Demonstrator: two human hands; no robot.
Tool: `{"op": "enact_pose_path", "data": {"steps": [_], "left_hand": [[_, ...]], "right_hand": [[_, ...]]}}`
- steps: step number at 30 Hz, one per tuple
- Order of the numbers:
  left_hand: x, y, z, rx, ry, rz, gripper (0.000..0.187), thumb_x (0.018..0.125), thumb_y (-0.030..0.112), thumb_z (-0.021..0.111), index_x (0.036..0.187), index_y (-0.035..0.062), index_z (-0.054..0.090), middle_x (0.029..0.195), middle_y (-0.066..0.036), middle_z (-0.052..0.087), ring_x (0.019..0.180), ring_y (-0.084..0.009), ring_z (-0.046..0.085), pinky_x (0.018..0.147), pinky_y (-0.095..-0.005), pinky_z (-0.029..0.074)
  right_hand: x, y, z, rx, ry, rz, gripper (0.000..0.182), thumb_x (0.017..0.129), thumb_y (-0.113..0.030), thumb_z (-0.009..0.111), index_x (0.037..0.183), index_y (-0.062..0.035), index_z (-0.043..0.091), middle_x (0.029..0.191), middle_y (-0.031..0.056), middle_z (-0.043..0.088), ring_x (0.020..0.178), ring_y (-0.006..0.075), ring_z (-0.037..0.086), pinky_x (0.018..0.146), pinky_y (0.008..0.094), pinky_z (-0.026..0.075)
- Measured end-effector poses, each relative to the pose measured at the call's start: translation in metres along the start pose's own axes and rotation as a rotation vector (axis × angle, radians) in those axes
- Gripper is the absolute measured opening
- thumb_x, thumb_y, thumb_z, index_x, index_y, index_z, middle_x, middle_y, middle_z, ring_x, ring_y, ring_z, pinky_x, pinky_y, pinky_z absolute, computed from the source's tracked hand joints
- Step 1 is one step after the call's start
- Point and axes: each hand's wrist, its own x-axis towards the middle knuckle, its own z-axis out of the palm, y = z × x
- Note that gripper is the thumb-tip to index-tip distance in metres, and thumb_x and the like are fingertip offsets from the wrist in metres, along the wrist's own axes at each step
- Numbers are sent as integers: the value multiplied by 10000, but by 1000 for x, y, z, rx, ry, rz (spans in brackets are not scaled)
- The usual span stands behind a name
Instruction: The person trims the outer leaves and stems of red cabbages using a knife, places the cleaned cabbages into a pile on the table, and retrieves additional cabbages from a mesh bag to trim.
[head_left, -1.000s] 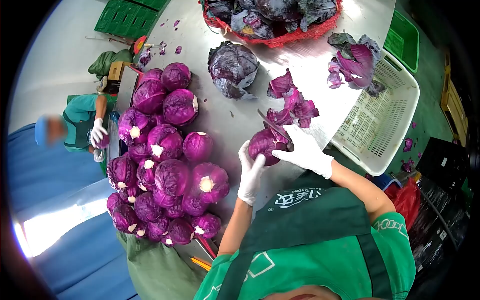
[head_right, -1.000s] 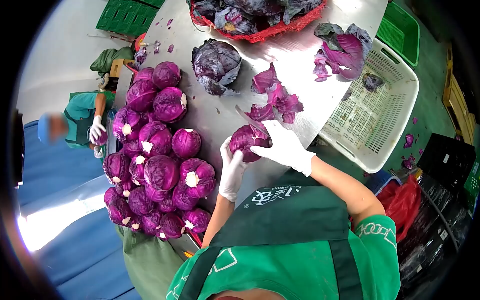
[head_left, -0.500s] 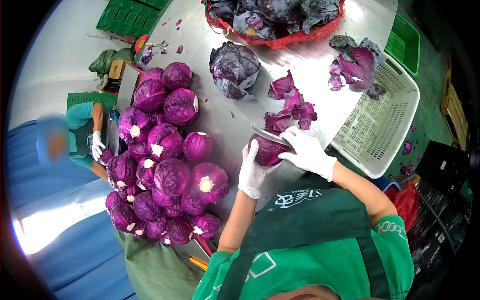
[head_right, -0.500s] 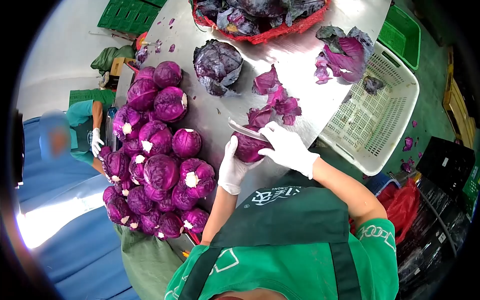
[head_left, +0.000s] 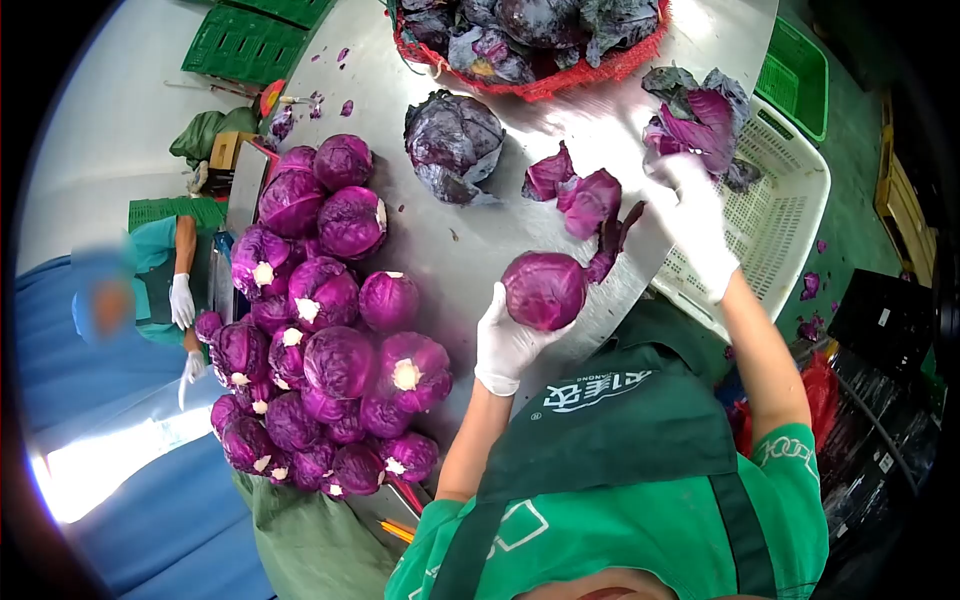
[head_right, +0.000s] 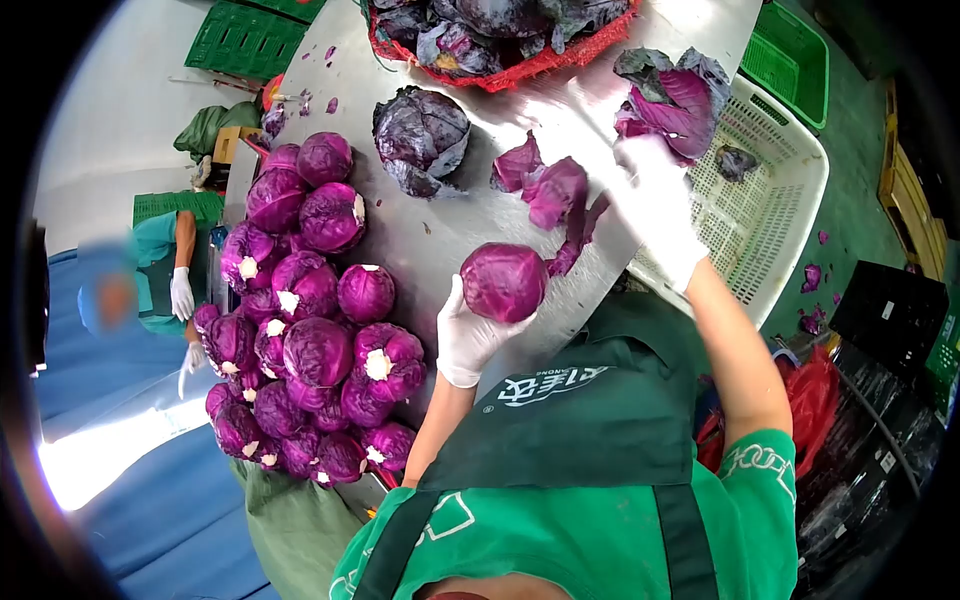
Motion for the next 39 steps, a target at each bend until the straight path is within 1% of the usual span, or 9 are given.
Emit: {"op": "enact_pose_path", "data": {"steps": [4,11,14,19,23,26,29,34,39], "left_hand": [[9,-4,15,-28,-19,-55,661,959,492,553,1465,120,346,1485,-170,388,1350,-376,412,1055,-629,390],[17,0,-2,195,32,92,590,942,364,634,1422,161,357,1440,-132,425,1318,-354,453,1008,-638,439],[17,-3,9,462,37,280,560,931,305,659,1390,174,367,1414,-112,440,1297,-340,477,984,-625,470],[25,5,8,503,-11,281,580,914,301,662,1405,169,384,1415,-104,449,1296,-343,480,1024,-587,456],[25,15,5,863,-42,526,648,841,248,728,1382,99,403,1387,-132,452,1292,-299,470,1107,-426,388],[29,22,6,1879,-85,865,873,691,211,859,1400,58,374,1429,-155,404,1325,-296,432,1133,-419,339],[32,17,6,1872,-180,844,951,671,238,882,1419,25,334,1453,-176,368,1345,-307,412,1136,-418,332],[20,-4,-14,1976,22,976,1140,643,261,906,1509,11,208,1542,-270,203,1422,-387,297,1162,-445,281],[25,-44,-6,1156,103,732,1139,651,221,902,1517,17,192,1469,-207,311,1337,-321,406,1132,-398,334]], "right_hand": [[-45,-74,12,392,-412,164,543,798,-382,783,1172,-21,627,961,77,596,738,181,574,682,328,498],[-59,-73,26,303,-295,-54,388,829,-282,716,1099,-19,623,972,151,608,790,311,640,714,393,527],[-66,-63,29,248,-413,5,191,815,-201,681,858,-42,585,798,153,583,693,341,626,641,427,506],[-56,-38,34,106,-181,94,82,809,-106,642,799,-40,593,734,125,589,608,240,602,573,387,492],[-22,-18,6,424,-218,339,212,885,-147,647,1057,-24,663,780,74,602,596,137,564,557,296,496],[-31,-46,9,612,-498,449,519,896,-300,704,1326,-36,584,1021,134,672,816,184,643,729,298,540],[-59,-37,54,557,-459,221,597,851,-366,746,1318,-29,586,1209,180,654,1063,234,633,907,339,510],[-71,-59,38,516,-448,273,618,801,-319,800,1290,-18,573,1161,83,611,873,151,597,766,282,510],[-97,-50,45,602,-360,289,424,882,-199,709,1233,-1,575,1165,116,611,990,206,621,888,321,500]]}}
